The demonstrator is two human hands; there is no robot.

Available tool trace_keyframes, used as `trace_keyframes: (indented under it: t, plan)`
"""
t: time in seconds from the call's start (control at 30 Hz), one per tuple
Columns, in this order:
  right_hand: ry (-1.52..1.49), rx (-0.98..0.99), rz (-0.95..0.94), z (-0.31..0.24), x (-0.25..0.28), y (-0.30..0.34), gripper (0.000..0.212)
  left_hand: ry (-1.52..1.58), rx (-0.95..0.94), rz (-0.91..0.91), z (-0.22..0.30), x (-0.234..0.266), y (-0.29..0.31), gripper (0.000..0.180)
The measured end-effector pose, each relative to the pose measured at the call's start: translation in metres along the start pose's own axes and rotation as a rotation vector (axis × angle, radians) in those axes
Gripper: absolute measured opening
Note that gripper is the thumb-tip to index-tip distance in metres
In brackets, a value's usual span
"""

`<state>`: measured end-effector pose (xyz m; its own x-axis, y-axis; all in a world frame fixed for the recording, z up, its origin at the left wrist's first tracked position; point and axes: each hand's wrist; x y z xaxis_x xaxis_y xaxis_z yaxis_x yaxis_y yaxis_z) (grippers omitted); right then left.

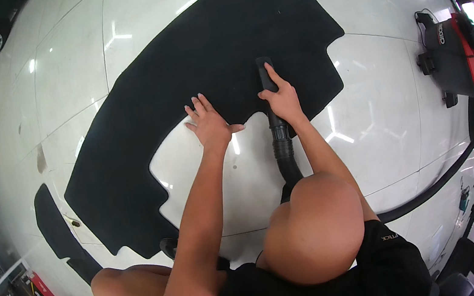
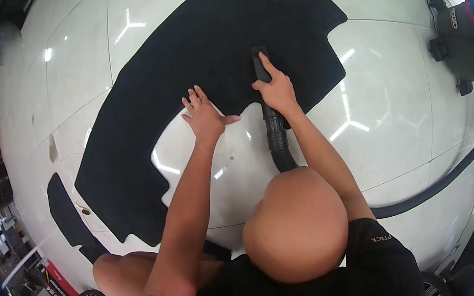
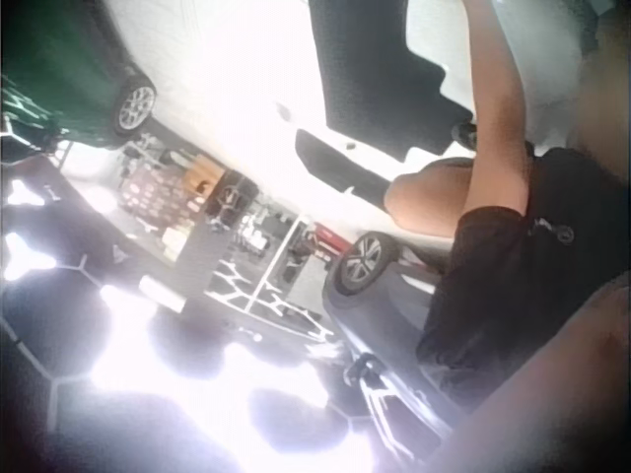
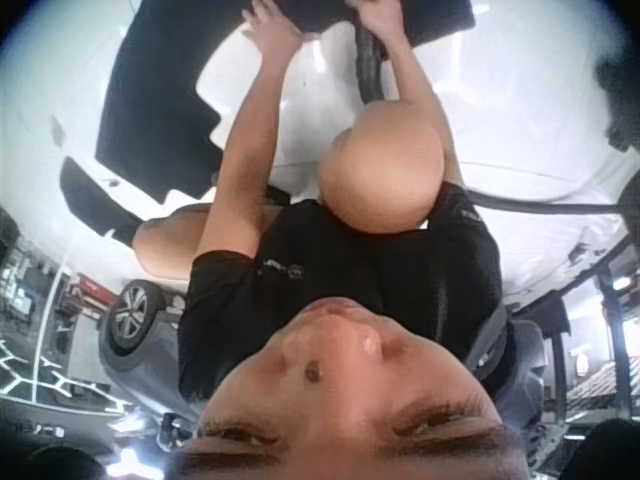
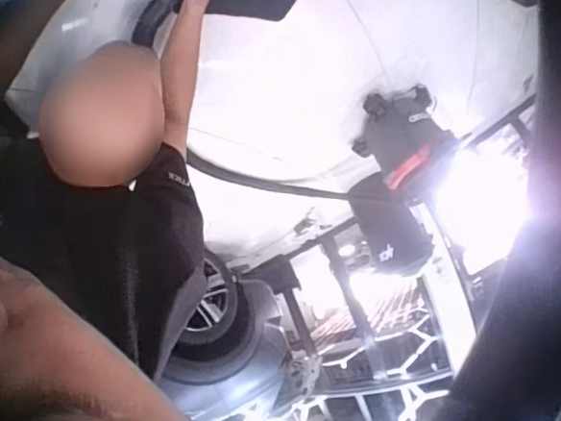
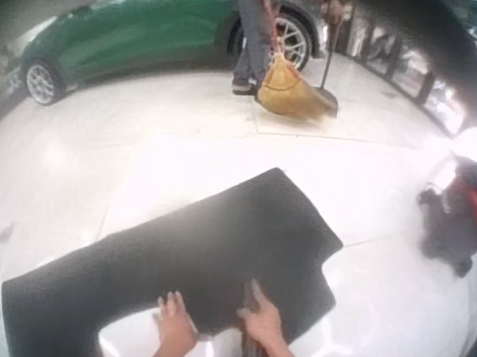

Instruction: The person kneels on the floor and uses a vacuum cleaner with a hose attachment to clean black car floor mats. They systematically move the vacuum nozzle across the surface of each mat, holding the mats in place with their other hand.

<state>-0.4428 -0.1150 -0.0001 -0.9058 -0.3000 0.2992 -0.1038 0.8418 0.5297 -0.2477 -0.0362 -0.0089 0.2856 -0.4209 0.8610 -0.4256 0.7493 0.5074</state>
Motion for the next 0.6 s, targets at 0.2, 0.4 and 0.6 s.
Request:
trace_keyframes:
  t: [0.2, 0.4, 0.6]
  plan:
    - [0.109, 0.326, -0.462, 0.027, -0.031, 0.006, 0.091, -0.059, -0.036, 0.008, -0.005, -0.002, -0.005, 0.162]
    - [-0.051, 0.159, -0.438, 0.015, -0.01, -0.001, 0.09, -0.041, -0.055, -0.004, -0.001, 0.002, 0.001, 0.159]
    - [0.124, 0.165, -0.61, 0.019, -0.026, 0.038, 0.087, -0.108, -0.036, -0.037, -0.004, 0.001, 0.0, 0.158]
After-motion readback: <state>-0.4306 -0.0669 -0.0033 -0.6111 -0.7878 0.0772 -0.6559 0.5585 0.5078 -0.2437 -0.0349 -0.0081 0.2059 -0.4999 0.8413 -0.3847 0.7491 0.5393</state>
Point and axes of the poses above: each hand's wrist, its own y-axis away from the middle knuckle, its own x-axis out of the back of the hand, z = x × y, and after that the axes turned 6 degrees about -y, right-handed
